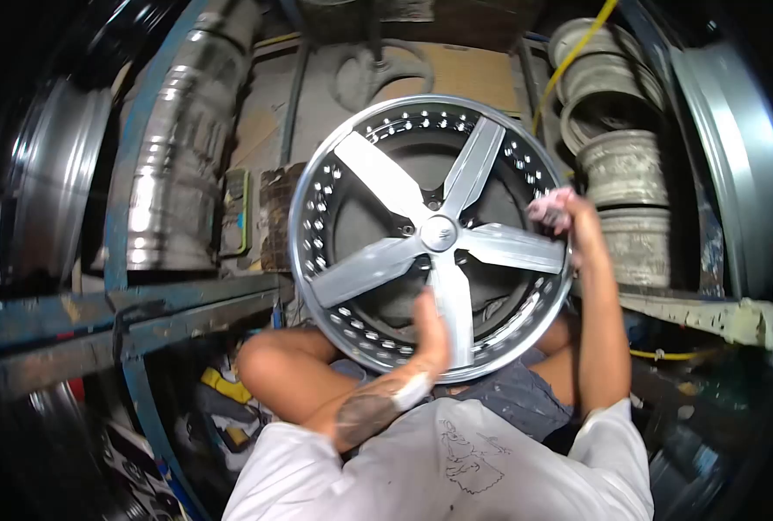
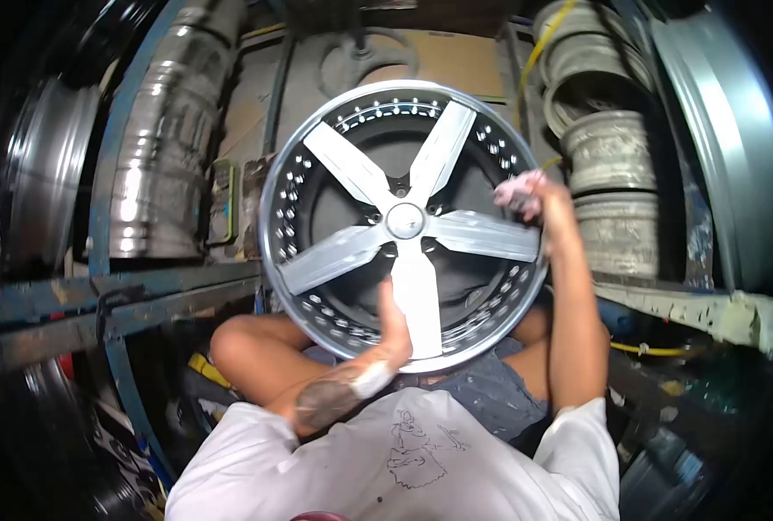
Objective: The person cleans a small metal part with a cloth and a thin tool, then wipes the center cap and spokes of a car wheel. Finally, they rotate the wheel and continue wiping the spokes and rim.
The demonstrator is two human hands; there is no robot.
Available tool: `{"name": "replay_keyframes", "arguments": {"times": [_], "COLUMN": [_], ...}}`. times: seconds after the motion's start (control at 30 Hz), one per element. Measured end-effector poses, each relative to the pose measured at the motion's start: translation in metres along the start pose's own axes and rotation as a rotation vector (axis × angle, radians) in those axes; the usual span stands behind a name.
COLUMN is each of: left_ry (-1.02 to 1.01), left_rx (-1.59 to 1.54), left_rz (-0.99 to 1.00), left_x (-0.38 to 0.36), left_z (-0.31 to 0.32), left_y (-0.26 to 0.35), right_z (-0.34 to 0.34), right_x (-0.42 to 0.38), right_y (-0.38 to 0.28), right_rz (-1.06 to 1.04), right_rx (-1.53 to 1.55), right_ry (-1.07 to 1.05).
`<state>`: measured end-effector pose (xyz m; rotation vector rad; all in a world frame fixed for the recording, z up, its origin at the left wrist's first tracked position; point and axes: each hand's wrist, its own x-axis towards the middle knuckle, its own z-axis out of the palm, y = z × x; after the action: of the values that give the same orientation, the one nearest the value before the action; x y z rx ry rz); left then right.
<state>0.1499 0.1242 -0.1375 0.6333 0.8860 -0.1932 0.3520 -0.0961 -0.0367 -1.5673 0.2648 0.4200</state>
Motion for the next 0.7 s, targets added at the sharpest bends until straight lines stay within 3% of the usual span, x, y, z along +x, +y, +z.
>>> {"name": "replay_keyframes", "arguments": {"times": [0.07,0.13,0.23,0.27,0.3,0.33,0.4,0.47,0.5,0.53,0.57,0.63,0.7], "left_ry": [0.281,0.263,-0.041,-0.173,-0.351,-0.486,-0.544,-0.397,-0.427,-0.242,-0.026,0.166,0.141], "left_rx": [0.153,0.098,0.464,0.595,0.645,0.487,0.486,0.43,0.456,0.18,0.13,0.013,-0.019], "left_rz": [0.188,0.369,-0.021,-0.125,-0.157,-0.293,-0.383,-0.246,0.066,-0.039,-0.014,0.063,0.189], "left_x": [-0.014,-0.004,-0.017,-0.017,-0.015,-0.009,-0.028,-0.041,-0.024,-0.011,-0.012,-0.005,0.01], "left_z": [0.054,0.088,0.098,0.09,0.07,0.044,0.009,-0.014,-0.048,-0.057,-0.043,-0.028,-0.029], "left_y": [-0.035,-0.066,-0.02,-0.002,0.015,0.028,0.1,0.158,0.15,0.159,0.172,0.173,0.159], "right_z": [0.003,0.005,0.031,0.024,0.03,0.023,0.016,0.01,0.004,0.005,0.009,0.01,0.017], "right_x": [0.056,0.114,0.143,0.154,0.141,0.134,0.095,0.04,0.02,0.0,-0.014,-0.027,-0.024], "right_y": [-0.027,-0.035,-0.04,-0.036,-0.042,-0.041,-0.039,-0.037,-0.033,-0.032,-0.03,-0.019,-0.014], "right_rz": [-0.041,-0.126,-0.214,-0.245,-0.213,-0.242,-0.225,-0.168,-0.156,-0.15,-0.145,-0.155,-0.158], "right_rx": [-0.083,-0.114,0.005,0.005,0.001,-0.024,-0.036,-0.05,-0.078,-0.064,-0.053,0.008,0.012], "right_ry": [-0.109,-0.193,-0.156,-0.233,-0.129,-0.115,-0.063,0.001,0.024,0.076,0.129,0.128,0.125]}}
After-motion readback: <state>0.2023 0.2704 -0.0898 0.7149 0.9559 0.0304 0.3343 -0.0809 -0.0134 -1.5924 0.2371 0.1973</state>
